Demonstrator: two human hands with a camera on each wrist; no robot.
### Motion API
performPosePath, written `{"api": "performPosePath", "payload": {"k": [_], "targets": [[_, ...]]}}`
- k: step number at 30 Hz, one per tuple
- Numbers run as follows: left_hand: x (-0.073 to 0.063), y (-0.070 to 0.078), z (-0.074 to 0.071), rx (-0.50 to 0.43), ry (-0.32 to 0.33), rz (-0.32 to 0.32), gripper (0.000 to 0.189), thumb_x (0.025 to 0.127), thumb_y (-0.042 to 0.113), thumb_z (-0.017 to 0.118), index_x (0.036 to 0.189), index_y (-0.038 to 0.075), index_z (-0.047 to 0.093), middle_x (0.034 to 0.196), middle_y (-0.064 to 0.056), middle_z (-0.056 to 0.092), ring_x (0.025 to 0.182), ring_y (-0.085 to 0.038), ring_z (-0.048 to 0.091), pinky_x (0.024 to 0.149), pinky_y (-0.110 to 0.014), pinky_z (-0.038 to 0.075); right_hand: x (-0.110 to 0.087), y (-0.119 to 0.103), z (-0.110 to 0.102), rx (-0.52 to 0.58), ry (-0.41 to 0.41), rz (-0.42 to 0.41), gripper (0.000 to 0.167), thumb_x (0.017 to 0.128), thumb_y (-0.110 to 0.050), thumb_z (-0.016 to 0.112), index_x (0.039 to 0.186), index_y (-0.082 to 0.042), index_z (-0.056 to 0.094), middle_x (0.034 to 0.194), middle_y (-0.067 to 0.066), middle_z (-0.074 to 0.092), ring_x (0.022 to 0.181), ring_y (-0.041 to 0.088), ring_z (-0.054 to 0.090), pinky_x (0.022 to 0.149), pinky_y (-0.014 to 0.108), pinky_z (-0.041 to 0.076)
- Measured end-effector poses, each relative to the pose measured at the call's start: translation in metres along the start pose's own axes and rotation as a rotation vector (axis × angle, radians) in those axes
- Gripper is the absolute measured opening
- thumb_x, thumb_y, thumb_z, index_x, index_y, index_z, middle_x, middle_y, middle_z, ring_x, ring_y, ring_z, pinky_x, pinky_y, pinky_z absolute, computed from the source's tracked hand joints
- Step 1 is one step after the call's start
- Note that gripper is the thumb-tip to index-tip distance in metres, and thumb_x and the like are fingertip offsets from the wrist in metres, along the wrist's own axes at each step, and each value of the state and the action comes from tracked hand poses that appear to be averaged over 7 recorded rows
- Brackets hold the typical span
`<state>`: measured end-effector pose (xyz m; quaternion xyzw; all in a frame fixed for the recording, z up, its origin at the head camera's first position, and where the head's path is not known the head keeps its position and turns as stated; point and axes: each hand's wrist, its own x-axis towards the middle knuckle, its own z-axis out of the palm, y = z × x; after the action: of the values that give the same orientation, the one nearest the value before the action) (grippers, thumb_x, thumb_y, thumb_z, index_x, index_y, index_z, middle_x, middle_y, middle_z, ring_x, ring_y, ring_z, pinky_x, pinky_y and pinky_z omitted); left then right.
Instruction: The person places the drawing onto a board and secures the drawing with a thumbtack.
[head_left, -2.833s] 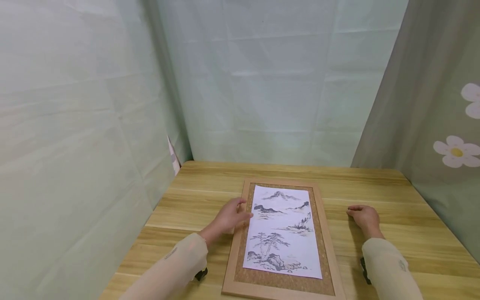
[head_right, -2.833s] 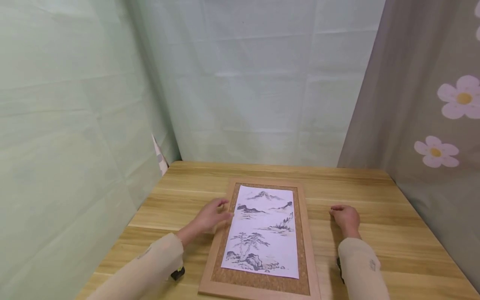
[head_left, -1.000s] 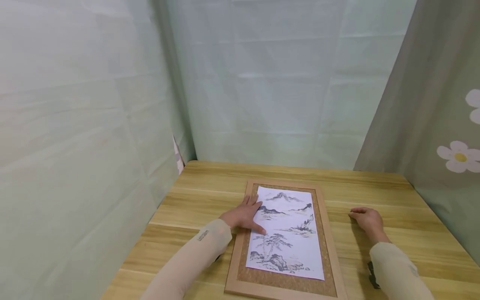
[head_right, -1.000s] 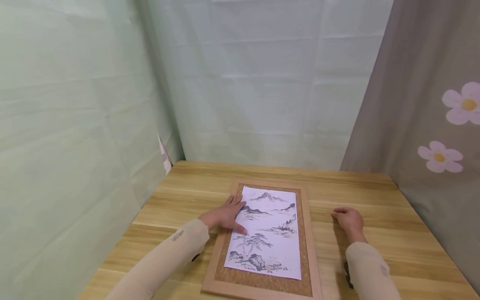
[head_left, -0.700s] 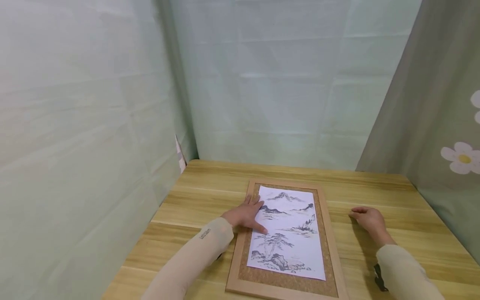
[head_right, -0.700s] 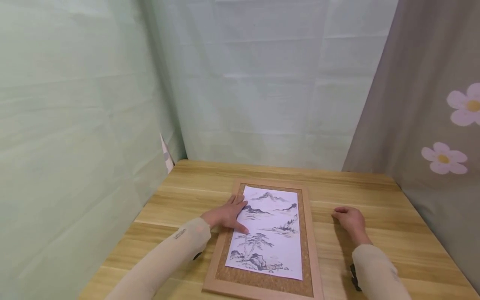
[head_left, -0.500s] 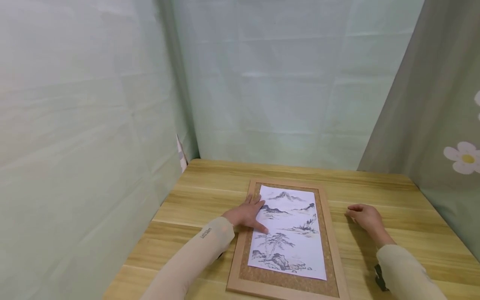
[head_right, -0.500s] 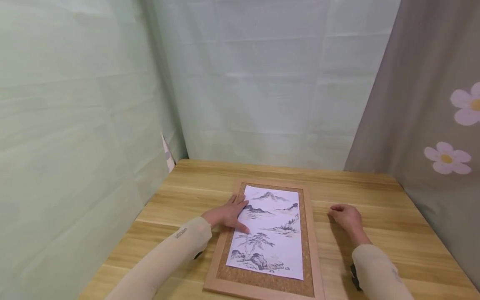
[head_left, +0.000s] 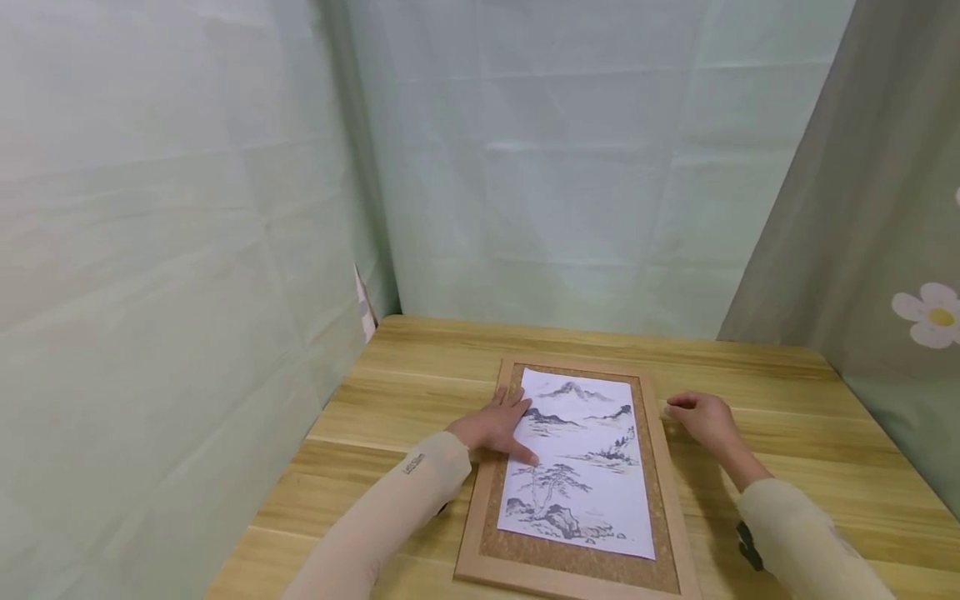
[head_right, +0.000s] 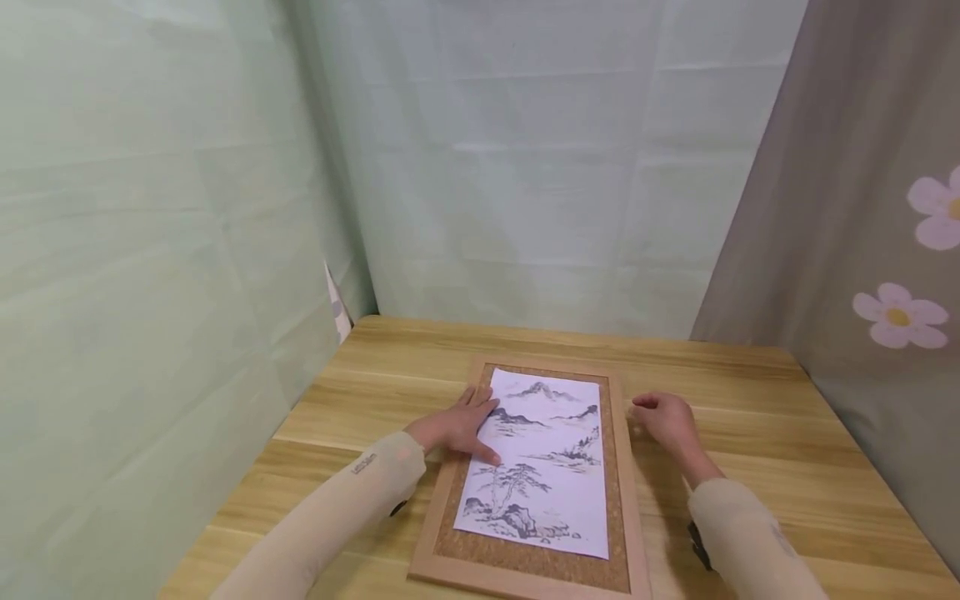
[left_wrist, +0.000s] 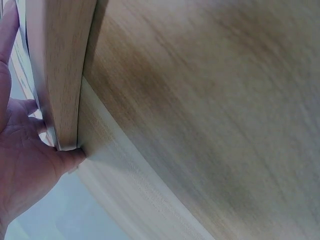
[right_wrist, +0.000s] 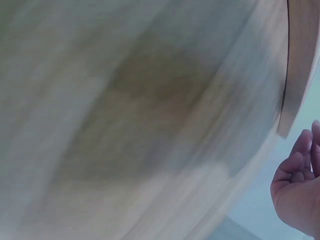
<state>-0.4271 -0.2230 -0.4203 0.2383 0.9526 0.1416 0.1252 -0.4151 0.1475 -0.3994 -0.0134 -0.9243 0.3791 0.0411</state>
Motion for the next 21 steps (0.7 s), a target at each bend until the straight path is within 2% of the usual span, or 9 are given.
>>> {"api": "performPosePath", "payload": {"k": [5, 13, 17, 21], "targets": [[0.001, 0.0, 0.001, -0.001, 0.002, -0.009, 0.114, 0.073, 0.069, 0.075, 0.16, 0.018, 0.021, 0.166, -0.006, 0.005, 0.151, -0.031, -0.004, 0.119, -0.049, 0.014, 0.007, -0.01, 0.007, 0.011, 0.005, -0.043, 0.028, 0.099, -0.014, 0.06, 0.116, 0.007, 0.065, 0.107, 0.021, 0.066, 0.088, 0.028, 0.06, 0.071, 0.033, 0.051], [0.002, -0.001, 0.002, 0.012, -0.007, -0.005, 0.114, 0.074, 0.071, 0.073, 0.16, 0.019, 0.019, 0.166, -0.005, 0.004, 0.151, -0.031, -0.005, 0.119, -0.049, 0.013, 0.021, -0.026, 0.019, 0.061, 0.025, -0.065, 0.03, 0.098, -0.011, 0.06, 0.12, 0.008, 0.065, 0.115, 0.025, 0.066, 0.095, 0.029, 0.062, 0.073, 0.03, 0.053], [0.0, 0.0, 0.001, 0.011, -0.012, 0.003, 0.114, 0.075, 0.07, 0.073, 0.16, 0.018, 0.019, 0.166, -0.006, 0.004, 0.151, -0.031, -0.005, 0.119, -0.049, 0.014, 0.026, -0.032, 0.025, 0.06, 0.029, -0.077, 0.03, 0.097, -0.012, 0.059, 0.12, 0.006, 0.067, 0.113, 0.022, 0.068, 0.093, 0.027, 0.06, 0.071, 0.028, 0.051], [-0.002, 0.002, 0.0, 0.005, -0.018, 0.004, 0.114, 0.075, 0.068, 0.073, 0.16, 0.017, 0.018, 0.166, -0.005, 0.003, 0.151, -0.031, -0.006, 0.119, -0.05, 0.013, 0.03, -0.038, 0.028, 0.105, 0.001, -0.065, 0.029, 0.098, -0.013, 0.058, 0.12, 0.005, 0.066, 0.107, 0.021, 0.069, 0.091, 0.028, 0.061, 0.068, 0.029, 0.05]]}}
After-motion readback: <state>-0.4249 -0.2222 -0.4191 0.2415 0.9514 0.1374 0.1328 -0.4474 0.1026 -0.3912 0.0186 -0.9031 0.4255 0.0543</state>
